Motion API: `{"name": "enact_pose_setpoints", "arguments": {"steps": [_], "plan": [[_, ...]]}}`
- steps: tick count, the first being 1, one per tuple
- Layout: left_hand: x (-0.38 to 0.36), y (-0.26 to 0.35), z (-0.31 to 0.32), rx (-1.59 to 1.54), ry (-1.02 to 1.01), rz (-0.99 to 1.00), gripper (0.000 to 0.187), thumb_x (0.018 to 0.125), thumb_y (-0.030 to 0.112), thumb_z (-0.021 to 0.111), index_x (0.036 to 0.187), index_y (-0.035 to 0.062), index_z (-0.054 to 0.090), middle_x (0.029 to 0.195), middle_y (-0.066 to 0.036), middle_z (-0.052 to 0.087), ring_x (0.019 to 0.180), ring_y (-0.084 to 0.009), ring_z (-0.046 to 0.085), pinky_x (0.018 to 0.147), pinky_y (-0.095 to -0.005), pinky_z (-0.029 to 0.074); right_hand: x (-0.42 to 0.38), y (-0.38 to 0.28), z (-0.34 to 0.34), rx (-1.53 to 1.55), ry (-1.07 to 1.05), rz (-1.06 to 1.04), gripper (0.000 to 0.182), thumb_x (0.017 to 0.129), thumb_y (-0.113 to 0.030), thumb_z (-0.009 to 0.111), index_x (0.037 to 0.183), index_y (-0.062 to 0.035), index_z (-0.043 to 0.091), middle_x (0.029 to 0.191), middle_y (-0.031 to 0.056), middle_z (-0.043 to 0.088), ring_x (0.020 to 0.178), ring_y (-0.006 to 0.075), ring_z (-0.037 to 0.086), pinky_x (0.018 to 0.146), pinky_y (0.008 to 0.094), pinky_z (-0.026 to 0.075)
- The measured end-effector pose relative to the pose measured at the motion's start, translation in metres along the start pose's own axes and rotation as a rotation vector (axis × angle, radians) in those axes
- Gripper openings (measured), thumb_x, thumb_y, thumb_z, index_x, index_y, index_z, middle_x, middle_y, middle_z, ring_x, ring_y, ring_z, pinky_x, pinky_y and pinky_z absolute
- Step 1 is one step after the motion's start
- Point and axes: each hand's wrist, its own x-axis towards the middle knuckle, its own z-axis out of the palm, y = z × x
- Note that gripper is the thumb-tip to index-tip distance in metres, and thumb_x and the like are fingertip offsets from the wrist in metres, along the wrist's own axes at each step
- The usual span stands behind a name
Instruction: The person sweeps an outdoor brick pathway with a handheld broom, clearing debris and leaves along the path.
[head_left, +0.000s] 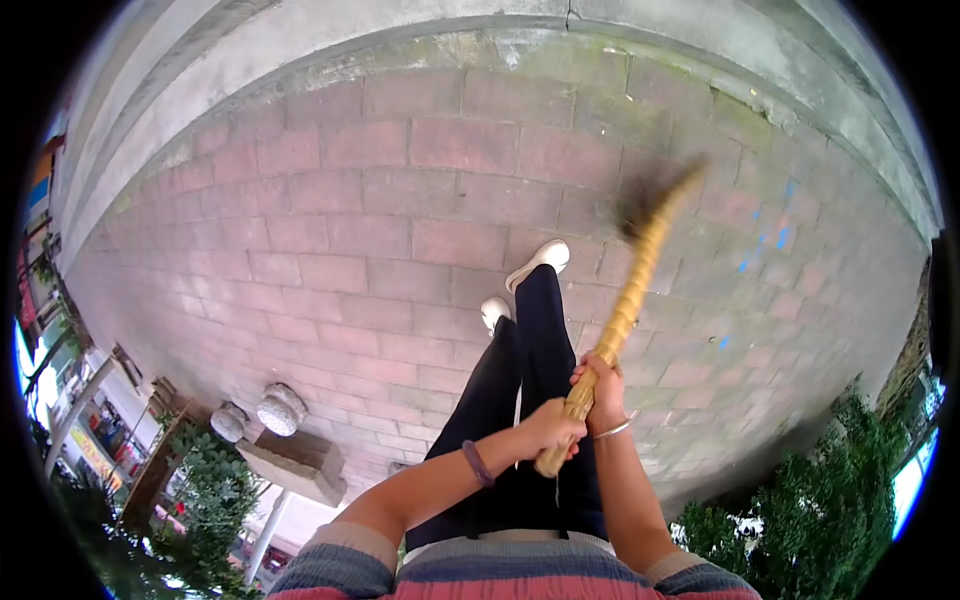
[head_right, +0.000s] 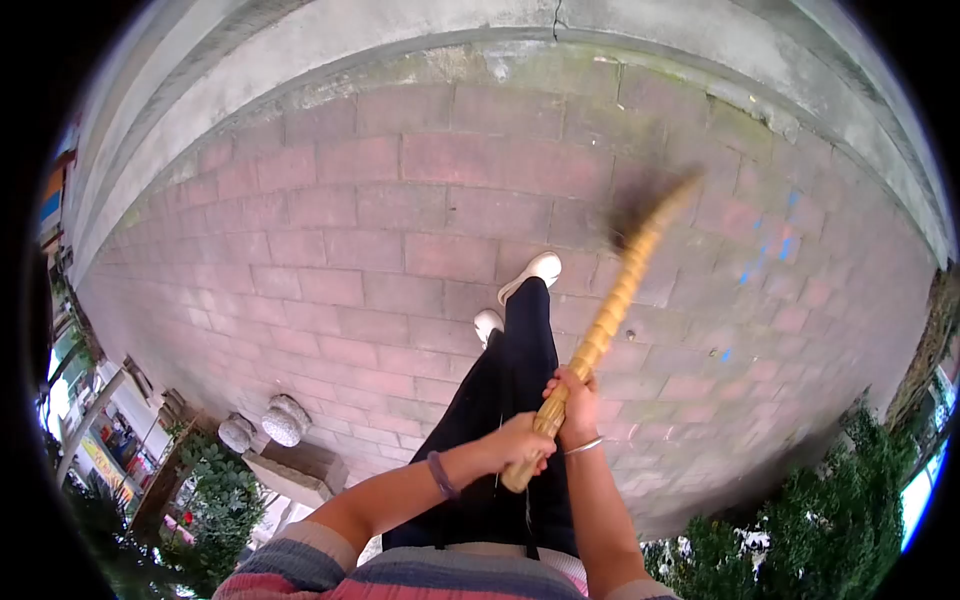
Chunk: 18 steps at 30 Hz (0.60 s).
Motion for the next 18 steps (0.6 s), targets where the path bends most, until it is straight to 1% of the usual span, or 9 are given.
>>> {"name": "enact_pose_setpoints", "arguments": {"steps": [3, 5, 7, 9, 11, 12, 13, 15, 18], "plan": [[-0.017, 0.011, -0.011, 0.268, 0.043, 0.084, 0.025, 0.073, 0.005, 0.062, 0.091, -0.0021, 0.046, 0.068, -0.009, 0.055, 0.051, -0.0159, 0.058, 0.043, -0.0274, 0.049, -0.008, 0.008, -0.001, 0.186, 0.002, -0.098, 0.009, 0.077, -0.003, 0.056, 0.081, -0.0009, 0.048, 0.064, 0.0068, 0.050, 0.053, 0.0154, 0.052, 0.048, 0.0277, 0.048], [-0.033, -0.032, -0.012, 0.247, 0.139, 0.162, 0.026, 0.073, 0.005, 0.062, 0.092, -0.0013, 0.045, 0.068, -0.009, 0.055, 0.051, -0.0153, 0.058, 0.044, -0.0274, 0.049, -0.025, 0.032, -0.007, 0.094, -0.103, -0.059, 0.011, 0.078, -0.004, 0.057, 0.084, -0.0004, 0.049, 0.067, 0.0073, 0.053, 0.055, 0.0155, 0.053, 0.050, 0.0282, 0.049], [-0.054, -0.084, -0.007, 0.291, 0.382, 0.213, 0.033, 0.071, 0.005, 0.066, 0.093, 0.0013, 0.041, 0.069, -0.008, 0.054, 0.054, -0.0160, 0.058, 0.047, -0.0288, 0.050, -0.038, 0.066, -0.011, -0.044, -0.282, 0.067, 0.018, 0.078, -0.004, 0.057, 0.093, -0.0005, 0.049, 0.071, 0.0073, 0.053, 0.055, 0.0144, 0.053, 0.050, 0.0276, 0.049], [-0.068, -0.128, -0.003, 0.152, 0.534, 0.369, 0.038, 0.068, 0.001, 0.067, 0.095, 0.0023, 0.040, 0.071, -0.008, 0.054, 0.056, -0.0168, 0.058, 0.050, -0.0295, 0.050, -0.052, 0.094, 0.004, -0.267, -0.399, 0.247, 0.021, 0.078, -0.006, 0.060, 0.096, -0.0010, 0.051, 0.073, 0.0068, 0.056, 0.057, 0.0135, 0.055, 0.050, 0.0273, 0.049], [-0.068, -0.142, -0.007, -0.109, 0.644, 0.395, 0.042, 0.064, -0.004, 0.066, 0.095, 0.0019, 0.039, 0.074, -0.009, 0.053, 0.057, -0.0171, 0.057, 0.050, -0.0290, 0.050, -0.050, 0.126, 0.017, -0.316, -0.584, 0.402, 0.017, 0.077, -0.010, 0.062, 0.089, -0.0016, 0.054, 0.071, 0.0058, 0.057, 0.057, 0.0128, 0.056, 0.052, 0.0260, 0.049], [-0.065, -0.142, -0.013, -0.189, 0.664, 0.404, 0.033, 0.065, -0.005, 0.064, 0.090, -0.0002, 0.043, 0.070, -0.008, 0.054, 0.056, -0.0174, 0.057, 0.049, -0.0279, 0.048, -0.042, 0.141, 0.019, -0.355, -0.665, 0.429, 0.015, 0.077, -0.011, 0.062, 0.086, -0.0015, 0.055, 0.070, 0.0057, 0.057, 0.057, 0.0129, 0.056, 0.052, 0.0253, 0.049], [-0.059, -0.147, -0.026, -0.219, 0.558, 0.446, 0.020, 0.067, -0.003, 0.062, 0.082, -0.0016, 0.048, 0.066, -0.008, 0.056, 0.055, -0.0171, 0.057, 0.048, -0.0275, 0.047, -0.032, 0.155, 0.018, -0.388, -0.746, 0.456, 0.015, 0.078, -0.013, 0.063, 0.083, -0.0014, 0.056, 0.069, 0.0056, 0.057, 0.056, 0.0130, 0.056, 0.052, 0.0247, 0.048], [-0.048, -0.150, -0.040, -0.209, 0.467, 0.367, 0.010, 0.069, -0.002, 0.059, 0.076, -0.0014, 0.052, 0.063, -0.008, 0.056, 0.054, -0.0167, 0.057, 0.049, -0.0274, 0.047, -0.012, 0.174, 0.001, -0.349, -0.680, 0.479, 0.016, 0.078, -0.014, 0.062, 0.082, -0.0001, 0.055, 0.069, 0.0058, 0.057, 0.057, 0.0139, 0.056, 0.052, 0.0254, 0.048], [-0.029, -0.164, -0.027, 0.001, 0.341, 0.268, 0.016, 0.069, -0.002, 0.058, 0.082, -0.0020, 0.049, 0.065, -0.009, 0.055, 0.054, -0.0177, 0.058, 0.051, -0.0284, 0.049, -0.020, 0.150, -0.050, -0.163, -0.378, 0.372, 0.015, 0.079, -0.009, 0.059, 0.088, 0.0009, 0.053, 0.072, 0.0075, 0.056, 0.057, 0.0157, 0.056, 0.051, 0.0268, 0.048]]}}
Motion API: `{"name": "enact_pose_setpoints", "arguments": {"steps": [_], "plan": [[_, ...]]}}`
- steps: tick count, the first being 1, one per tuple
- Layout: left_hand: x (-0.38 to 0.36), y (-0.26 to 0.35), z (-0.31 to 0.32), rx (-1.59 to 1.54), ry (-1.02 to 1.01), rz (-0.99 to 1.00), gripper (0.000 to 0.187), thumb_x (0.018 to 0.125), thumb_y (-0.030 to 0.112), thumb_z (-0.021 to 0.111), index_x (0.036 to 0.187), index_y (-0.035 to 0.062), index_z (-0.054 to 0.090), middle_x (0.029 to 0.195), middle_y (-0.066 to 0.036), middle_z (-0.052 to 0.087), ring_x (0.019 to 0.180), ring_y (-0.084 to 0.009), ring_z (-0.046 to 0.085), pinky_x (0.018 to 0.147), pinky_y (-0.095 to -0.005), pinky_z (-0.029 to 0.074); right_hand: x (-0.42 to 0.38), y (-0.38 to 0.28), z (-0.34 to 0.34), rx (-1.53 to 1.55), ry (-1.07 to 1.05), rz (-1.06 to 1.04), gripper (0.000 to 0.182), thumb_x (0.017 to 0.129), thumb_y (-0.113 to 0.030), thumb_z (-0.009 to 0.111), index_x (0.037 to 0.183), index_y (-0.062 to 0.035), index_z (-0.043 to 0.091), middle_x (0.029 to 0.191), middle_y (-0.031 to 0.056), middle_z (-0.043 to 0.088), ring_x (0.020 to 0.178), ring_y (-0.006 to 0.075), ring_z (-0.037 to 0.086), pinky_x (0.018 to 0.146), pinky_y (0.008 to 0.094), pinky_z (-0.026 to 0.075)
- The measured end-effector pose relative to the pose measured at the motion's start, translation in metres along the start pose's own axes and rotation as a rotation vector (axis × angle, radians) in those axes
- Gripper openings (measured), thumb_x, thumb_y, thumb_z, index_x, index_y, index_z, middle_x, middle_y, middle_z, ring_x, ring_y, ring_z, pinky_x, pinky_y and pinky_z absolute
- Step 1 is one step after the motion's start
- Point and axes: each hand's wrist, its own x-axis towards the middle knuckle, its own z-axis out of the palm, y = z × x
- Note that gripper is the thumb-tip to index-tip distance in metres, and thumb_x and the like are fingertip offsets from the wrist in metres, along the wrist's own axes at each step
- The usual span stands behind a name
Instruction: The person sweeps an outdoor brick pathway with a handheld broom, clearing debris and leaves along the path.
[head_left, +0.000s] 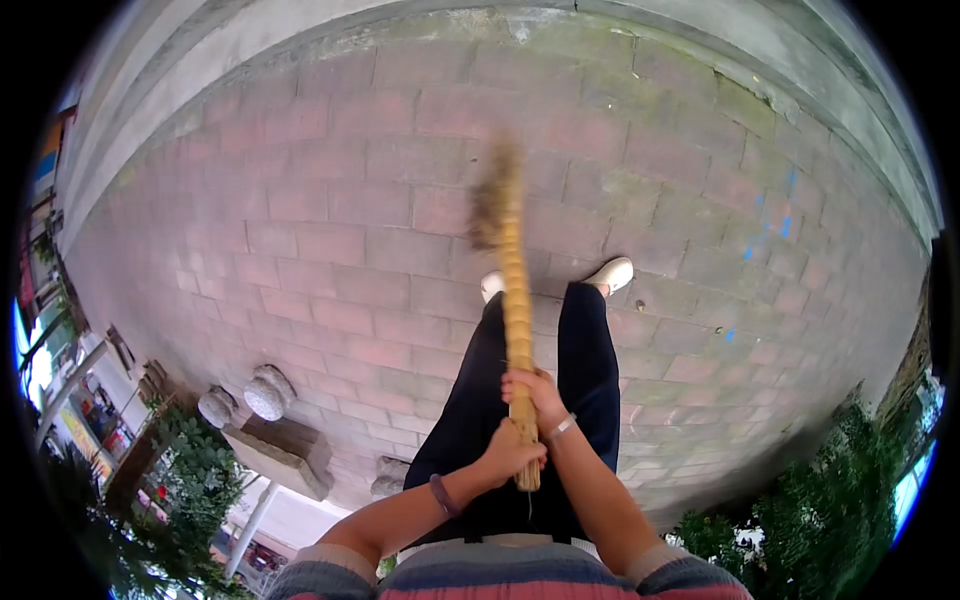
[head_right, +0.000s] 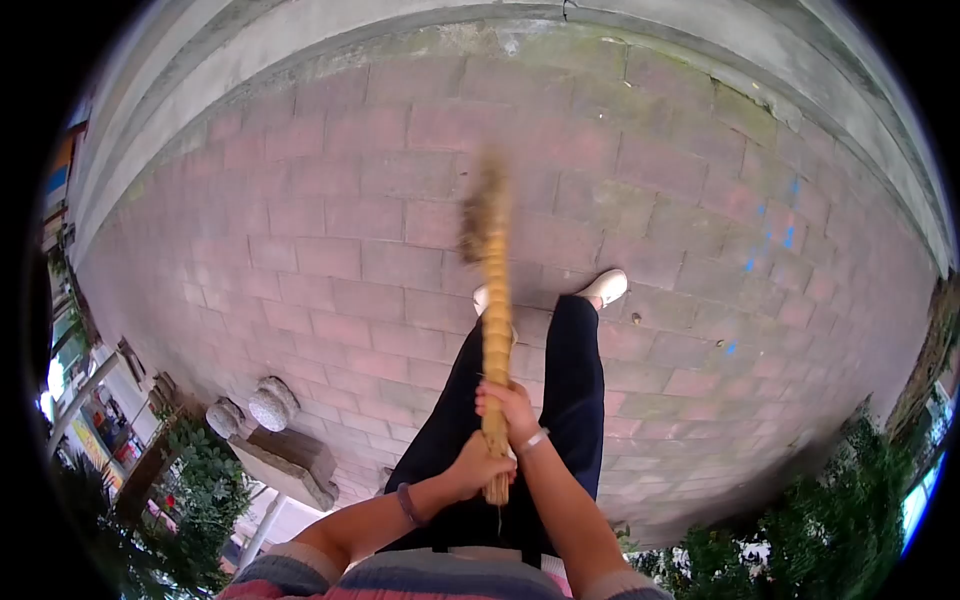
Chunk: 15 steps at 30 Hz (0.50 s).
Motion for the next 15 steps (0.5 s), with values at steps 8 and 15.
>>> {"name": "enact_pose_setpoints", "arguments": {"steps": [8, 15], "plan": [[0.013, 0.042, 0.044, 0.497, -0.110, 0.091, 0.039, 0.064, 0.005, 0.064, 0.095, -0.0026, 0.041, 0.067, -0.011, 0.057, 0.051, -0.0175, 0.059, 0.048, -0.0294, 0.049, -0.062, -0.063, -0.035, 0.356, 0.176, -0.494, 0.022, 0.079, -0.002, 0.057, 0.098, -0.0045, 0.046, 0.073, 0.0064, 0.053, 0.057, 0.0150, 0.053, 0.051, 0.0282, 0.048], [-0.019, -0.001, 0.081, -0.061, 0.425, 0.106, 0.033, 0.068, -0.004, 0.059, 0.094, 0.0008, 0.040, 0.068, -0.009, 0.054, 0.054, -0.0177, 0.058, 0.049, -0.0287, 0.050, -0.023, -0.027, -0.006, -0.059, -0.375, 0.143, 0.014, 0.078, -0.010, 0.061, 0.086, -0.0007, 0.054, 0.071, 0.0063, 0.056, 0.055, 0.0144, 0.055, 0.052, 0.0267, 0.049]]}}
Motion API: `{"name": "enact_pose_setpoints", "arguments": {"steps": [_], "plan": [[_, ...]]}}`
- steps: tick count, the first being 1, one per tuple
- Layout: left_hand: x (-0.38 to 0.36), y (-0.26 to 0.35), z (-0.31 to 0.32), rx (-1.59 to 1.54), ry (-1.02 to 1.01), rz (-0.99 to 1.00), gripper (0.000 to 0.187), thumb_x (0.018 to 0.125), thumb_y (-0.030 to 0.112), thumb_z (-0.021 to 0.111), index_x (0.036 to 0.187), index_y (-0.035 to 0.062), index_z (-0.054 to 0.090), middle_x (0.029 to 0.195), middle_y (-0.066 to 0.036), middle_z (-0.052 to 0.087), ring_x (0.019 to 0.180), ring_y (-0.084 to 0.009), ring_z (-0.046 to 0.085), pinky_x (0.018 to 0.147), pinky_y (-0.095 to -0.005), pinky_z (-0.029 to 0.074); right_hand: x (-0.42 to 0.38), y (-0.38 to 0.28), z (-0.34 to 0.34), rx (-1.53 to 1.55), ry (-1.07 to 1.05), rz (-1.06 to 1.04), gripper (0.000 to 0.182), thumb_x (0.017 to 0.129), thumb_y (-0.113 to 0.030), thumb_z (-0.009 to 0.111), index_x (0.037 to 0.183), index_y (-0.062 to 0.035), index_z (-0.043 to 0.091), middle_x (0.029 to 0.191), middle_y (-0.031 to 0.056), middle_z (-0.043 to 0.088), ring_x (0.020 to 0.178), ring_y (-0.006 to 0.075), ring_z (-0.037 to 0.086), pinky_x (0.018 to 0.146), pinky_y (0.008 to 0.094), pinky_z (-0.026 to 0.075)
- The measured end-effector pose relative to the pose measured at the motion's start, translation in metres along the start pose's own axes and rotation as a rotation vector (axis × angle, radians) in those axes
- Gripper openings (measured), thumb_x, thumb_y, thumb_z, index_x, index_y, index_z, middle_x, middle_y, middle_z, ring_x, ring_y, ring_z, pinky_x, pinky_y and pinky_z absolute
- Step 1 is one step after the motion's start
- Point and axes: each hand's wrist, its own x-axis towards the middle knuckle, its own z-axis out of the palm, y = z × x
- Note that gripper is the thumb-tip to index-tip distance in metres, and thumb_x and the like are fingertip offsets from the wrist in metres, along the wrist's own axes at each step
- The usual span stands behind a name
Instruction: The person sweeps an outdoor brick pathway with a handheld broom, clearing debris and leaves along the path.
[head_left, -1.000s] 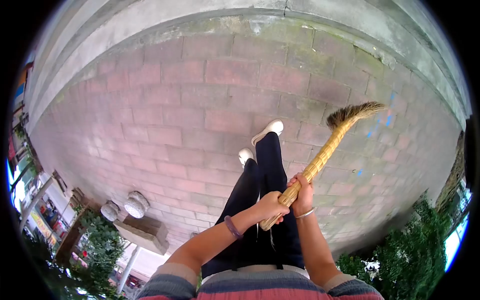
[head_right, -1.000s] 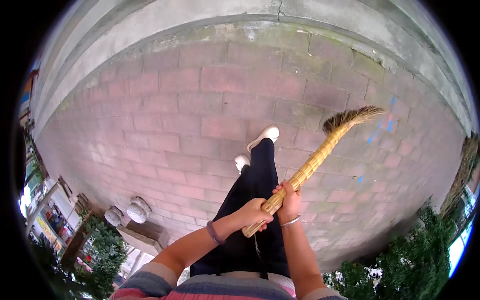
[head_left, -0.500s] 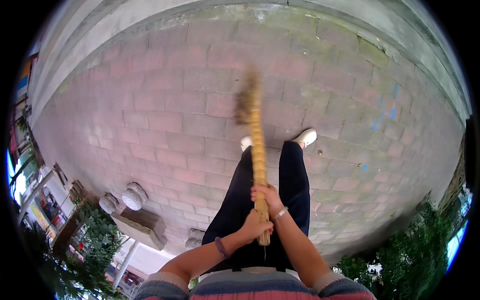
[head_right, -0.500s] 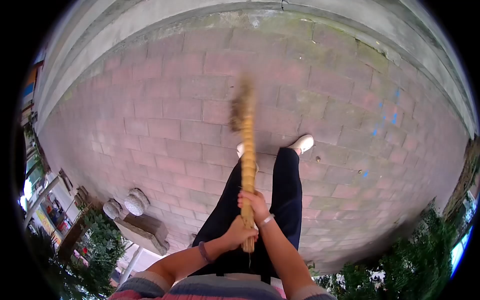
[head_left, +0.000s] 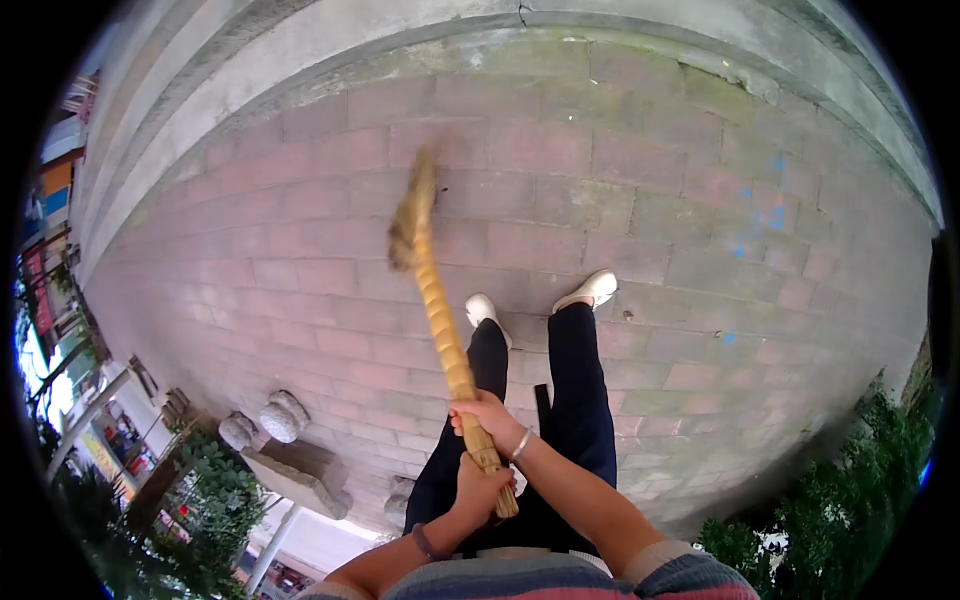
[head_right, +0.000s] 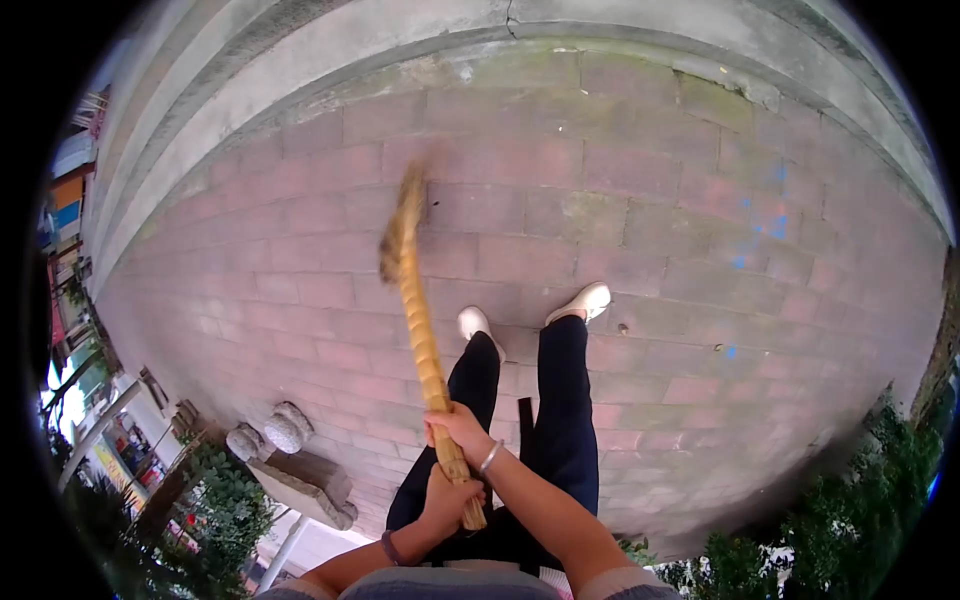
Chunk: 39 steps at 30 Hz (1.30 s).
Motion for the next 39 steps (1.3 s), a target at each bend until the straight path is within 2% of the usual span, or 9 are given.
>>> {"name": "enact_pose_setpoints", "arguments": {"steps": [4, 8, 14, 18, 22, 29, 33, 37, 39], "plan": [[0.029, 0.004, -0.015, 0.006, -0.188, -0.127, 0.018, 0.069, -0.005, 0.058, 0.083, -0.0012, 0.047, 0.063, -0.008, 0.053, 0.052, -0.0177, 0.057, 0.048, -0.0281, 0.049, 0.026, 0.013, -0.026, 0.076, 0.081, 0.014, 0.013, 0.079, -0.012, 0.061, 0.080, -0.0005, 0.055, 0.068, 0.0074, 0.057, 0.055, 0.0143, 0.055, 0.054, 0.0261, 0.050], [0.030, -0.004, -0.014, 0.841, -0.233, 0.129, 0.033, 0.064, 0.010, 0.065, 0.082, -0.0038, 0.042, 0.066, -0.017, 0.057, 0.055, -0.0251, 0.062, 0.050, -0.0348, 0.050, -0.022, 0.013, -0.047, 0.458, 0.209, -0.358, 0.023, 0.079, -0.005, 0.057, 0.100, -0.0004, 0.048, 0.078, 0.0093, 0.056, 0.060, 0.0164, 0.055, 0.053, 0.0287, 0.048], [0.035, 0.031, -0.024, 0.810, -0.450, 0.319, 0.036, 0.063, 0.010, 0.065, 0.088, -0.0030, 0.043, 0.068, -0.013, 0.057, 0.055, -0.0188, 0.061, 0.050, -0.0310, 0.048, -0.053, -0.016, -0.017, 0.470, 0.332, -0.693, 0.027, 0.080, -0.004, 0.056, 0.104, -0.0045, 0.046, 0.079, 0.0093, 0.054, 0.061, 0.0170, 0.053, 0.053, 0.0297, 0.047], [0.013, 0.003, -0.020, 0.438, -0.095, 0.087, 0.042, 0.062, 0.005, 0.065, 0.096, -0.0014, 0.040, 0.073, -0.014, 0.056, 0.058, -0.0213, 0.060, 0.053, -0.0316, 0.050, -0.022, -0.017, 0.002, 0.171, 0.184, -0.324, 0.020, 0.079, -0.009, 0.060, 0.095, -0.0019, 0.050, 0.074, 0.0057, 0.055, 0.057, 0.0146, 0.054, 0.050, 0.0284, 0.047], [0.056, 0.001, -0.033, -0.135, -0.114, 0.021, 0.027, 0.068, -0.007, 0.056, 0.090, 0.0009, 0.043, 0.069, -0.008, 0.053, 0.051, -0.0170, 0.055, 0.046, -0.0286, 0.047, 0.063, 0.000, -0.017, -0.230, 0.059, -0.172, 0.011, 0.077, -0.010, 0.062, 0.080, -0.0010, 0.056, 0.068, 0.0055, 0.057, 0.053, 0.0136, 0.054, 0.050, 0.0269, 0.047], [0.115, -0.012, -0.002, 0.263, -0.344, 0.092, 0.025, 0.066, -0.002, 0.057, 0.088, 0.0001, 0.045, 0.070, -0.008, 0.055, 0.059, -0.0169, 0.059, 0.053, -0.0301, 0.050, 0.040, -0.033, -0.073, 0.086, 0.374, -0.426, 0.015, 0.075, -0.005, 0.061, 0.086, -0.0008, 0.052, 0.068, 0.0082, 0.056, 0.054, 0.0167, 0.056, 0.046, 0.0280, 0.047], [0.127, 0.074, 0.004, 0.705, -0.654, 0.216, 0.032, 0.065, 0.008, 0.060, 0.090, -0.0039, 0.044, 0.068, -0.017, 0.058, 0.060, -0.0226, 0.062, 0.055, -0.0332, 0.050, 0.002, -0.075, -0.056, 0.477, 0.480, -0.759, 0.019, 0.075, -0.003, 0.059, 0.089, -0.0037, 0.046, 0.073, 0.0066, 0.052, 0.055, 0.0149, 0.050, 0.053, 0.0285, 0.046], [0.118, 0.070, 0.009, 0.807, -0.551, 0.500, 0.031, 0.063, 0.008, 0.063, 0.087, -0.0034, 0.046, 0.069, -0.016, 0.057, 0.057, -0.0205, 0.062, 0.052, -0.0309, 0.049, -0.007, -0.086, -0.045, 0.411, 0.434, -0.841, 0.017, 0.076, 0.000, 0.052, 0.092, -0.0039, 0.046, 0.074, 0.0059, 0.052, 0.056, 0.0151, 0.051, 0.053, 0.0300, 0.048], [0.112, 0.051, 0.004, 0.629, -0.356, 0.446, 0.034, 0.062, 0.011, 0.063, 0.090, -0.0014, 0.046, 0.069, -0.017, 0.057, 0.063, -0.0298, 0.061, 0.057, -0.0365, 0.049, 0.007, -0.097, -0.033, 0.171, 0.374, -0.702, 0.019, 0.076, -0.002, 0.057, 0.092, -0.0023, 0.047, 0.072, 0.0068, 0.054, 0.053, 0.0167, 0.055, 0.050, 0.0304, 0.050]]}}
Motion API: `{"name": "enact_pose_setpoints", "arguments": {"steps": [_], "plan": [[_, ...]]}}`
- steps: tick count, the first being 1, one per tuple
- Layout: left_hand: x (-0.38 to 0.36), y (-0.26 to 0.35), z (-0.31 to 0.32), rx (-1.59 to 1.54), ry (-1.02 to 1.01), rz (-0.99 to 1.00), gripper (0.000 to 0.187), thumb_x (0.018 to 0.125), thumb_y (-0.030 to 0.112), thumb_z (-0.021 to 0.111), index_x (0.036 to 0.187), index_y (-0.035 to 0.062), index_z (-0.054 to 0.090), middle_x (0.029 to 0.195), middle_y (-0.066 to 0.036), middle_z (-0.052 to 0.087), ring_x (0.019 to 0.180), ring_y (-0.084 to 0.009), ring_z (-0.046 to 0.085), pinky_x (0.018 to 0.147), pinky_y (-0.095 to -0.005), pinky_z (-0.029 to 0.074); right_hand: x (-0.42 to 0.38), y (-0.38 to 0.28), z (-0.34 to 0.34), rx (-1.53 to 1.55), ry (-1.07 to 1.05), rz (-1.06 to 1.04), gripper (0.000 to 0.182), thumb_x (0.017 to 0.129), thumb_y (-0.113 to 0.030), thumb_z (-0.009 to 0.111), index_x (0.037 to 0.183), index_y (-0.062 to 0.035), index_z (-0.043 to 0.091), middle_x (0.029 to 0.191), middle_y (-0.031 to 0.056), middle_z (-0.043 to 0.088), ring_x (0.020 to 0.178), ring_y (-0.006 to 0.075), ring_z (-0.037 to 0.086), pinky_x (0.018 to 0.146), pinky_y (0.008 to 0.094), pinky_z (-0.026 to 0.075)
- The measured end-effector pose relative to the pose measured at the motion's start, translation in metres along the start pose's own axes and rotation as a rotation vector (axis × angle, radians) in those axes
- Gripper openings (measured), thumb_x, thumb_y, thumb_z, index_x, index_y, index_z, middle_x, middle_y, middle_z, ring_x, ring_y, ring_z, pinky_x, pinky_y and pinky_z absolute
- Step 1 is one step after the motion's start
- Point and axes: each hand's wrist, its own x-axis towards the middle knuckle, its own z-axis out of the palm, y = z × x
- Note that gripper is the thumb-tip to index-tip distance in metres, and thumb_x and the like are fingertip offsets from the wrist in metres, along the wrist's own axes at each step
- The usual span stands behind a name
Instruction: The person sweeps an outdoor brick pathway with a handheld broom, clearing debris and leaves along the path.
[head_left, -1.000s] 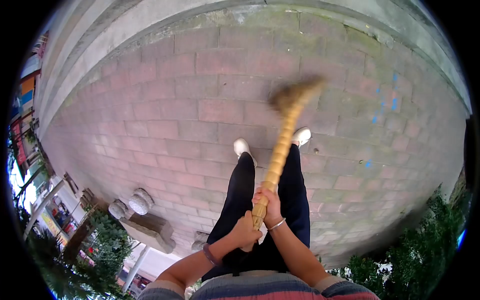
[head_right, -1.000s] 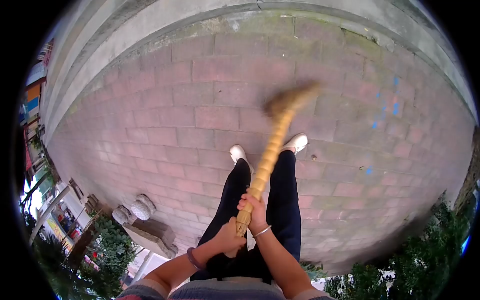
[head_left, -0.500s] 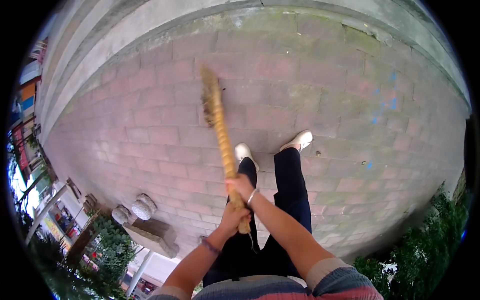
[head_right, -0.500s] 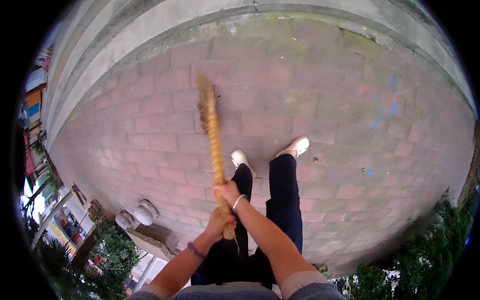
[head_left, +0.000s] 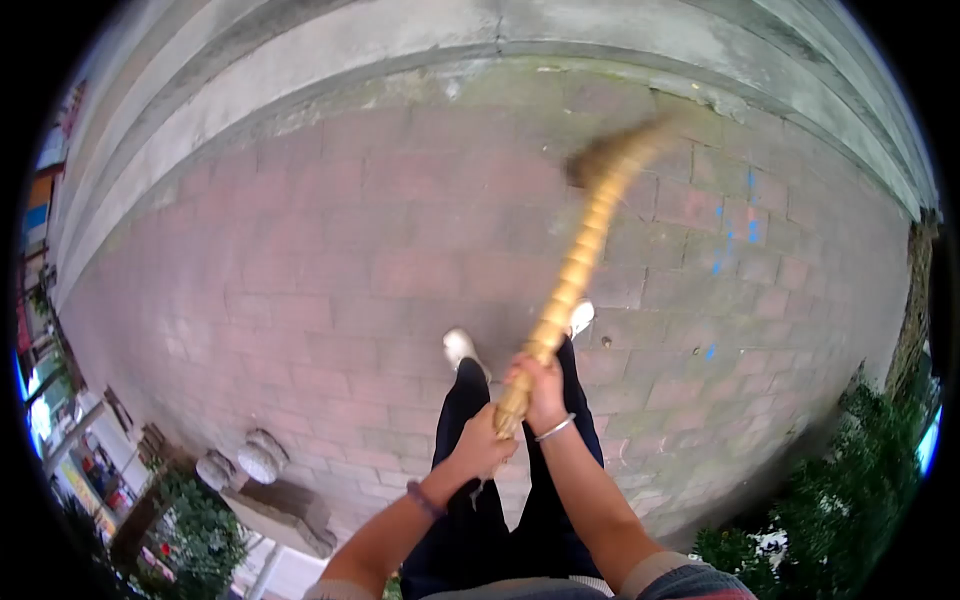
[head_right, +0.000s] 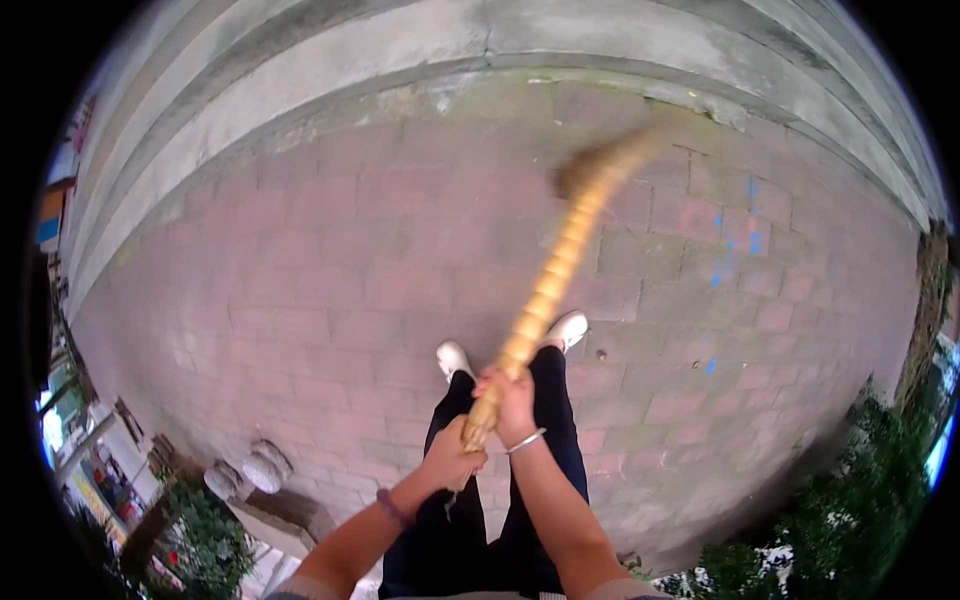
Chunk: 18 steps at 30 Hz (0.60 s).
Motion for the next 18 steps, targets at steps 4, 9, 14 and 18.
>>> {"name": "enact_pose_setpoints", "arguments": {"steps": [4, 9, 14, 18], "plan": [[0.024, 0.011, 0.017, -0.454, 0.386, -0.093, 0.026, 0.067, 0.002, 0.058, 0.091, -0.0021, 0.049, 0.069, -0.010, 0.056, 0.056, -0.0187, 0.058, 0.050, -0.0295, 0.047, 0.051, 0.003, 0.047, -0.173, -0.433, 0.284, 0.021, 0.076, -0.012, 0.064, 0.089, -0.0026, 0.051, 0.069, 0.0043, 0.054, 0.056, 0.0124, 0.054, 0.050, 0.0269, 0.047], [0.120, 0.073, 0.032, -0.741, 0.284, 0.007, 0.022, 0.070, 0.000, 0.054, 0.091, -0.0030, 0.051, 0.076, -0.008, 0.057, 0.059, -0.0183, 0.058, 0.053, -0.0287, 0.048, 0.160, -0.029, 0.039, -0.290, -0.592, 0.556, 0.020, 0.078, -0.016, 0.064, 0.087, -0.0009, 0.054, 0.069, 0.0045, 0.057, 0.058, 0.0132, 0.055, 0.052, 0.0271, 0.047], [0.150, 0.121, 0.126, -0.097, -0.153, -0.010, 0.019, 0.066, 0.000, 0.057, 0.082, -0.0024, 0.048, 0.060, -0.009, 0.055, 0.048, -0.0187, 0.057, 0.044, -0.0301, 0.047, 0.109, -0.158, -0.089, 0.032, -0.043, 0.142, 0.015, 0.081, -0.015, 0.058, 0.085, -0.0013, 0.053, 0.069, 0.0076, 0.057, 0.059, 0.0155, 0.055, 0.054, 0.0256, 0.048], [0.172, 0.173, 0.125, -0.049, -0.544, -0.060, 0.024, 0.064, -0.002, 0.059, 0.083, -0.0024, 0.044, 0.060, -0.009, 0.054, 0.047, -0.0168, 0.056, 0.042, -0.0303, 0.047, 0.082, -0.205, -0.114, 0.117, 0.242, -0.246, 0.009, 0.081, -0.010, 0.053, 0.082, -0.0016, 0.049, 0.064, 0.0071, 0.053, 0.055, 0.0154, 0.053, 0.052, 0.0269, 0.046]]}}
